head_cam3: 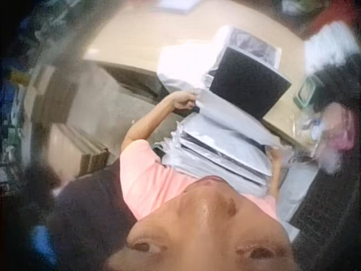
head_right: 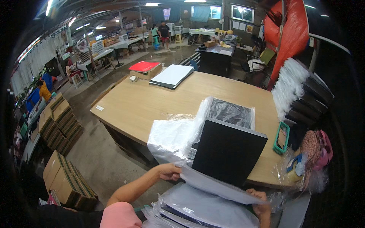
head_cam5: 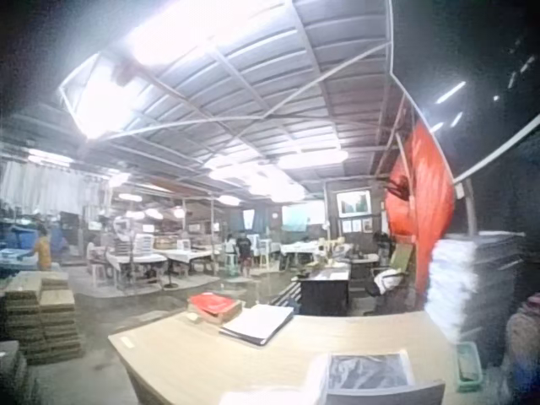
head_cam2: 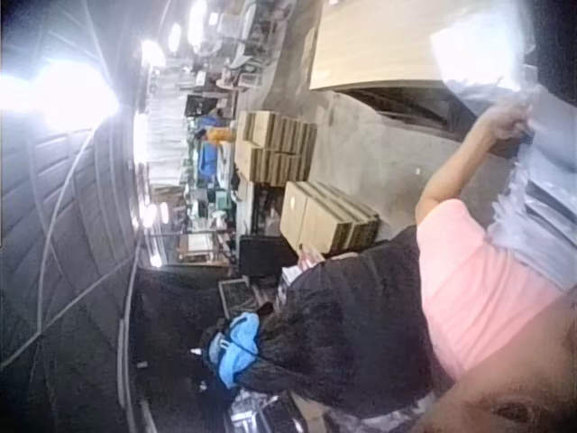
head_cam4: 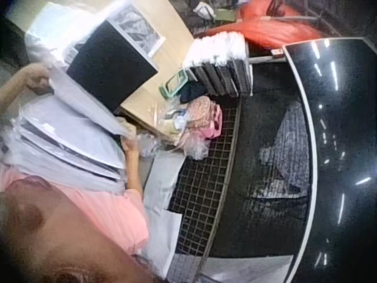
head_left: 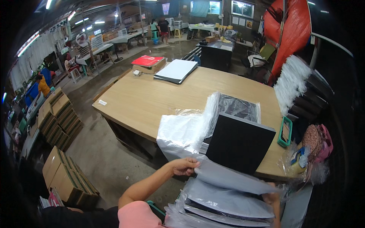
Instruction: The person places black boards into individual plastic bags by hand, seals the adhesive strips, and gathers the bagged items into a larger plastic bag.
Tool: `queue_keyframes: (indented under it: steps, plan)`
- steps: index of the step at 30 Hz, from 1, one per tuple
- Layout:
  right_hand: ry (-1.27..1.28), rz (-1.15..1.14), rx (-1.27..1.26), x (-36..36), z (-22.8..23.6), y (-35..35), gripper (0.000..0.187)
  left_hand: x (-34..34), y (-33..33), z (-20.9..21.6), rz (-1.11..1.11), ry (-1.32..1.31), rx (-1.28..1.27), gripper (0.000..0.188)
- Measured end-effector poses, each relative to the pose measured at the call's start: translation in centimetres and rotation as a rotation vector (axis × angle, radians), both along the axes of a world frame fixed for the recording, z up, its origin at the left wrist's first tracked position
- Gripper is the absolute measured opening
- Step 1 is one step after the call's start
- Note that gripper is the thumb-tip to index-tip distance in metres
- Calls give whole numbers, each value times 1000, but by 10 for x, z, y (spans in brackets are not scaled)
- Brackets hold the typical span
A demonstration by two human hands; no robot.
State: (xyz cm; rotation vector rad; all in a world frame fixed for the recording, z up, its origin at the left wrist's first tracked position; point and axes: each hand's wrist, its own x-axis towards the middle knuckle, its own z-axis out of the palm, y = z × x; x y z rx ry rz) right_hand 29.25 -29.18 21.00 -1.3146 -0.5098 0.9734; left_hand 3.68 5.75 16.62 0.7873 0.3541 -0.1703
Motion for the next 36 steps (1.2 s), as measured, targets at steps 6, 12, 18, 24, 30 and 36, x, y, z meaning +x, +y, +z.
queue_keyframes:
  steps: [6,12,18,24,30,36]
  plan:
    - [-175,166,-145,0,-82,-14,13,-11,-17,-107,-2,181,13,18]
    - [-195,76,-268,5,-146,-11,11,-15,-26,-167,38,242,113,24]
    - [-228,-65,-353,-3,-187,12,17,-51,-27,-225,175,378,362,28]
    - [-489,-134,-680,45,-207,-48,23,-76,34,-111,-230,481,1299,50]
    - [-603,326,-513,79,-29,6,23,-45,100,11,984,369,1761,21]
    - [-1115,745,-268,3,126,129,29,8,170,-12,1075,628,2083,11]
